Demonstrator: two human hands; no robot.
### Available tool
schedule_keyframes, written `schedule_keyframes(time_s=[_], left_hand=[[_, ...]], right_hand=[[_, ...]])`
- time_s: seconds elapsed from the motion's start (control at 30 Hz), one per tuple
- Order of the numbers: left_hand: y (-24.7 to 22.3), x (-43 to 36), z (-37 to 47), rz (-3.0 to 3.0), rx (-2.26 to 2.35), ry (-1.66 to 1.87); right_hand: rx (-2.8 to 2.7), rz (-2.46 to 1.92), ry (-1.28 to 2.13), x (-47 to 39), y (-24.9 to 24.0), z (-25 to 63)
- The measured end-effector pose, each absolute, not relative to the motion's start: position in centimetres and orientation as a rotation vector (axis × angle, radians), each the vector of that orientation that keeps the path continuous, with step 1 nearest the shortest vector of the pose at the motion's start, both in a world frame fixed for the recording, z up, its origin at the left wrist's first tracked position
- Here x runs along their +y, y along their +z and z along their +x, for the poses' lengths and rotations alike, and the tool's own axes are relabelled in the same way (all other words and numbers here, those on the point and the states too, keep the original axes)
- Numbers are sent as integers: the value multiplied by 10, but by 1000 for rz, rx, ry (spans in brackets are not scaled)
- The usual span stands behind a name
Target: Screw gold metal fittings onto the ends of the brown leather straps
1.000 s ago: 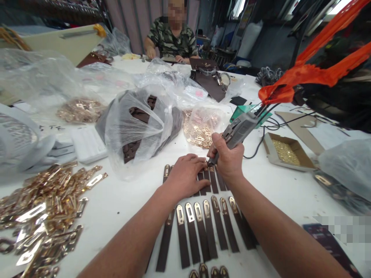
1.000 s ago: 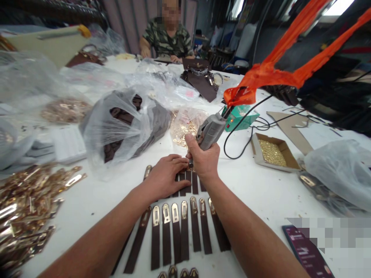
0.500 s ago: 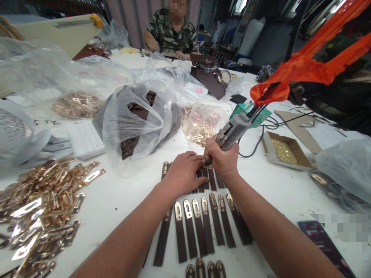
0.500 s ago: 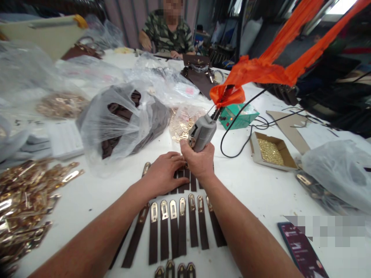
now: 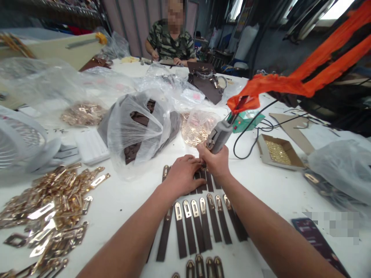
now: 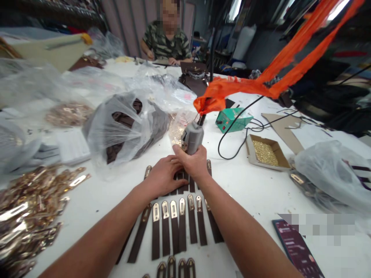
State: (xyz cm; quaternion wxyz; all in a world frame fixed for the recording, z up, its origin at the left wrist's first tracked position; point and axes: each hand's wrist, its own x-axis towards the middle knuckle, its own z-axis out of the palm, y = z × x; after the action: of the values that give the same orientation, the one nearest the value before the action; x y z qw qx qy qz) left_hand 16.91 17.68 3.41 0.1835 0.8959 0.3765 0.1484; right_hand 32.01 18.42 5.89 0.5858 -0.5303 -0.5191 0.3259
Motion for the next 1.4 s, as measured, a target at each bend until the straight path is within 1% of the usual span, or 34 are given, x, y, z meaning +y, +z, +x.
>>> schedule_keyframes(time_s=[0.07, 0.17, 0.27, 0.33, 0.5, 0.67, 1.0, 1.4], left_hand=[[35, 177, 169, 2536, 1064, 430], [33, 177, 169, 2549, 1053, 459], [30, 178, 170, 2557, 1051, 466], [30, 179, 171, 2558, 1061, 457], [28, 182, 174, 2578, 1046, 441], [26, 184, 175, 2612, 1017, 443], [25, 185, 178, 2605, 1024, 415], [25, 183, 177, 2577, 1017, 424]], right_hand=[[-1191, -1216, 794, 181, 66, 322], [-1084, -1046, 781, 164, 80, 329], [-984, -879, 786, 130, 95, 340], [-947, -862, 820, 103, 101, 346], [-844, -903, 896, 52, 93, 353], [-847, -868, 932, 24, 82, 343], [-894, -932, 1007, 9, 70, 333], [-889, -937, 977, 12, 65, 331]])
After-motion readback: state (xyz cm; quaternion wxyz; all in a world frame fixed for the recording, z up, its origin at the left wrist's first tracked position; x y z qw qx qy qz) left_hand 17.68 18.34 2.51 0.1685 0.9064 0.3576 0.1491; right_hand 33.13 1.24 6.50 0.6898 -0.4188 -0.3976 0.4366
